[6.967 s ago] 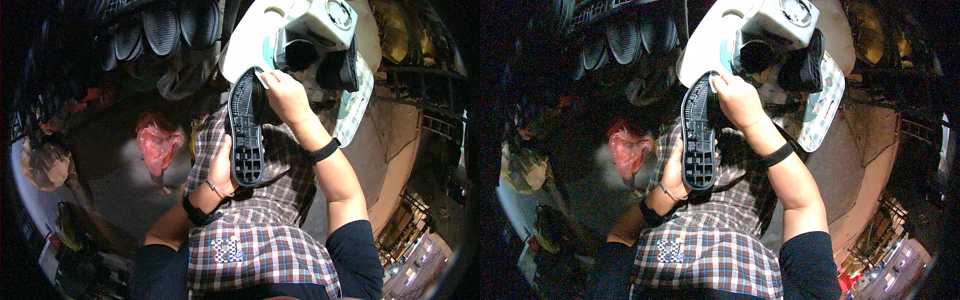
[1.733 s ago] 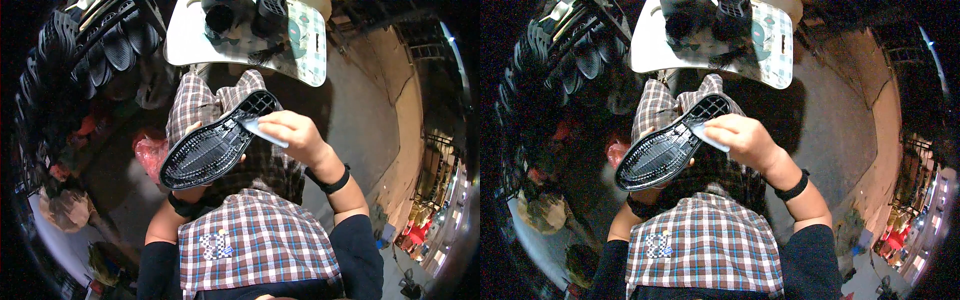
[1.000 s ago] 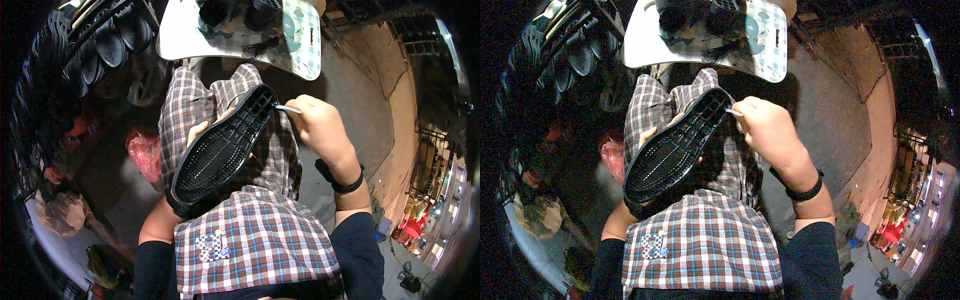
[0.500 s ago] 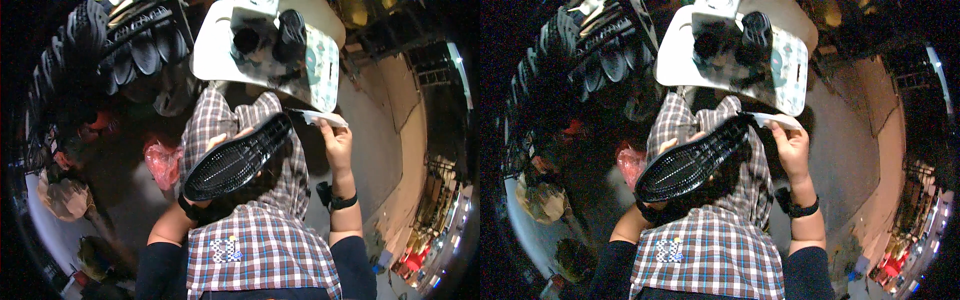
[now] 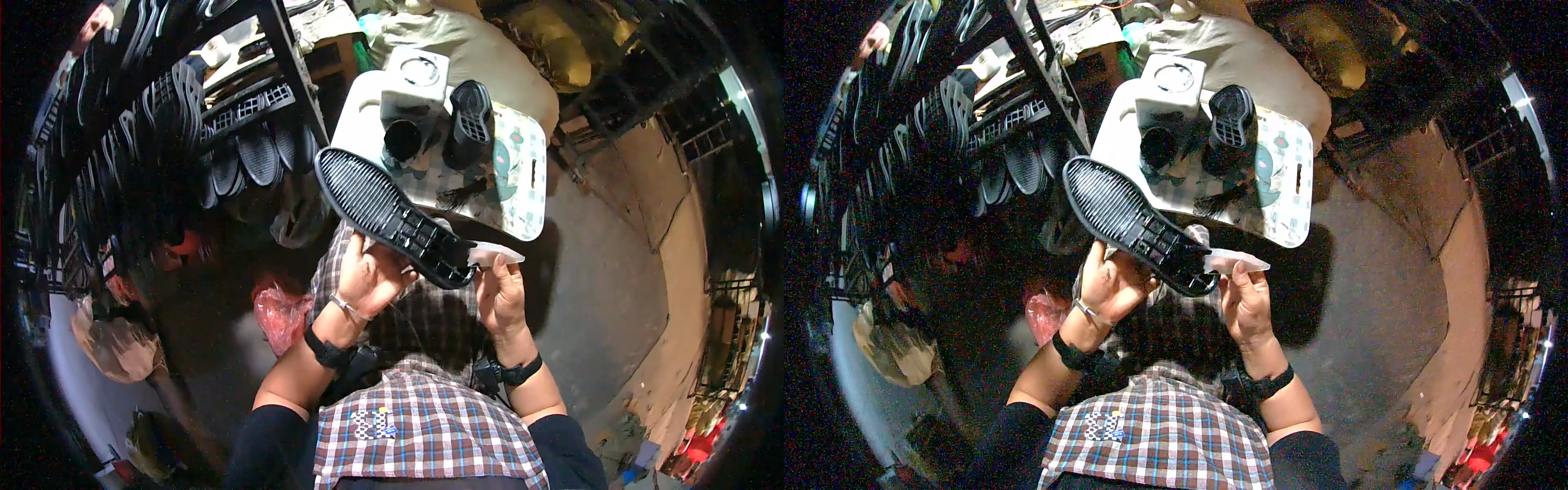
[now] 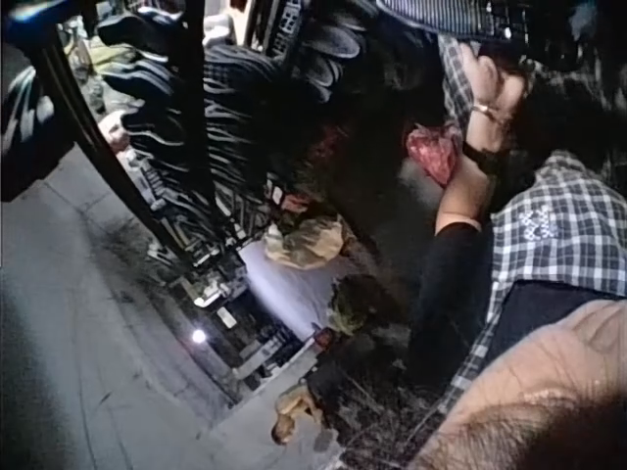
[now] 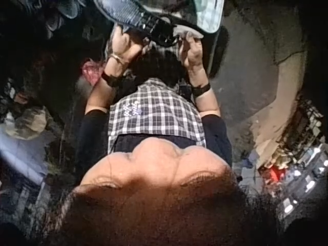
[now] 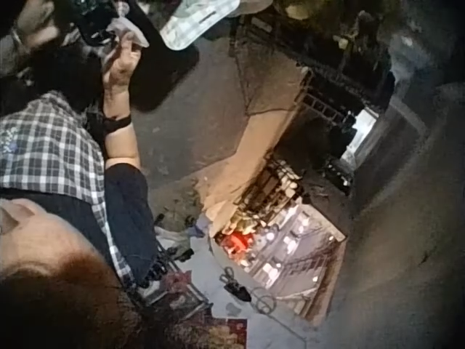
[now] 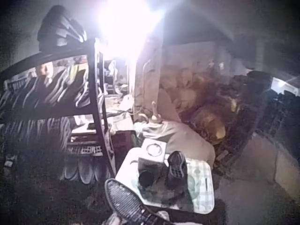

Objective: Applying glue or adhesive to the bottom of shoe soles using a brush.

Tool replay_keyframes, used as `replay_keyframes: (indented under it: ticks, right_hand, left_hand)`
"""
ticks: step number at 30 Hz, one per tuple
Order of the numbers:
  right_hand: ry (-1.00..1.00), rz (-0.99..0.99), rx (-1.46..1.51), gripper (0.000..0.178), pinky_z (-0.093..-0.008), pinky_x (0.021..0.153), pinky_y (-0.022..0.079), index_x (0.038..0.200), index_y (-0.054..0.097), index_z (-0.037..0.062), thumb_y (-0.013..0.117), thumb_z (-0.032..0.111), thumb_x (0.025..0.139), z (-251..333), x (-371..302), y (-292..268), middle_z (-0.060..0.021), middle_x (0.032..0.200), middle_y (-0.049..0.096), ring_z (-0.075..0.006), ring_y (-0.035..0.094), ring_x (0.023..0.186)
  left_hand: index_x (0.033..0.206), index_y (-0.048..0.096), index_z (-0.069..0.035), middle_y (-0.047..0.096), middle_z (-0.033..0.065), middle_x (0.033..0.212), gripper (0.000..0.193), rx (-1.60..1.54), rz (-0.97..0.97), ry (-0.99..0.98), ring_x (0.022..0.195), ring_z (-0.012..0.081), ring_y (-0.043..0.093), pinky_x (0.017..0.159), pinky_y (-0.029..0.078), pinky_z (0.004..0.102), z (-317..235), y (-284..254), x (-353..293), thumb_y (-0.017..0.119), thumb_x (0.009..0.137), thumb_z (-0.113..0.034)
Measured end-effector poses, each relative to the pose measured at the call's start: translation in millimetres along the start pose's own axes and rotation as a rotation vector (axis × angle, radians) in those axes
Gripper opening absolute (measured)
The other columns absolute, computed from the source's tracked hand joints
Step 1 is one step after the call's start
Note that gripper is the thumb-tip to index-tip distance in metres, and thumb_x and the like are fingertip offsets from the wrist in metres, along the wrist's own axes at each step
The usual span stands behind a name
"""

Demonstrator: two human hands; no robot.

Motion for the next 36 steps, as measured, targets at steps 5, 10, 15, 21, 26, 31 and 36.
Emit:
replay_keyframes:
  ticks: [5,10,15,21,26,31,36]
  right_hand:
    - [-0.234,-0.087,0.129,0.021,-0.0378,0.099,0.042,0.115,0.06,0.0098,0.06,0.015,0.094,16,5,-1,-0.0049,0.113,0.064,-0.0204,0.059,0.107]
    - [-0.326,-0.115,0.163,0.025,-0.0371,0.102,0.04,0.118,0.058,0.0083,0.059,0.016,0.095,25,6,-18,-0.004,0.12,0.061,-0.0201,0.054,0.114]
    - [-0.267,-0.137,0.243,0.025,-0.037,0.096,0.045,0.117,0.058,0.0103,0.061,0.018,0.094,27,2,-28,-0.0032,0.117,0.062,-0.019,0.057,0.107]
    - [-0.441,-0.09,0.241,0.018,-0.0429,0.099,0.045,0.108,0.067,0.0126,0.058,0.022,0.095,55,-7,-46,-0.003,0.108,0.069,-0.0219,0.065,0.098]
    - [-0.451,-0.309,0.264,0.018,-0.0381,0.09,0.049,0.105,0.065,0.0079,0.057,0.021,0.096,68,-20,-87,-0.0061,0.102,0.068,-0.0219,0.064,0.098]
    - [-0.452,-0.323,0.139,0.029,-0.0339,0.081,0.05,0.116,0.058,0.0035,0.055,0.026,0.098,71,-26,-123,-0.0099,0.105,0.067,-0.0215,0.063,0.095]
    - [-0.343,-0.484,0.02,0.033,-0.0285,0.076,0.048,0.111,0.058,0.004,0.059,0.034,0.095,66,-11,-123,-0.0065,0.095,0.065,-0.0155,0.059,0.081]
  left_hand:
    - [0.124,0.056,-0.014,0.062,0.0009,0.119,0.074,0.273,0.128,0.01,0.106,0.0191,0.055,0.086,0.042,0.0414,-8,33,37,0.018,0.094,-0.069]
    - [0.134,0.047,-0.012,0.058,0.0058,0.128,0.065,0.413,0.021,0.105,0.113,0.0235,0.055,0.09,0.041,0.0466,-3,64,63,0.026,0.098,-0.062]
    - [0.139,0.043,-0.01,0.051,0.0067,0.138,0.055,0.116,0.2,0.063,0.128,0.0247,0.046,0.112,0.027,0.0425,16,82,81,0.028,0.102,-0.048]
    - [0.127,0.054,-0.005,0.064,0.0099,0.116,0.058,0.196,0.164,-0.059,0.103,0.0228,0.062,0.095,0.047,0.0398,43,87,138,0.03,0.101,-0.052]
    - [0.118,0.062,-0.008,0.067,0.0074,0.107,0.062,0.451,0.016,-0.228,0.094,0.0214,0.063,0.088,0.049,0.0385,61,58,196,0.031,0.098,-0.058]
    - [0.122,0.06,-0.007,0.065,0.009,0.113,0.064,0.681,-0.06,-0.072,0.103,0.0225,0.059,0.092,0.046,0.0408,89,33,291,0.036,0.096,-0.061]
    - [0.127,0.055,0.001,0.063,0.0136,0.118,0.061,0.916,-0.032,-0.028,0.097,0.0243,0.06,0.087,0.046,0.0387,82,12,281,0.051,0.091,-0.048]
Point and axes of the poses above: each hand's wrist, its own x-axis towards the middle knuckle, its own y-axis out of the palm, z = x × y, the point moved 3 cm from there along x, towards the middle knuckle
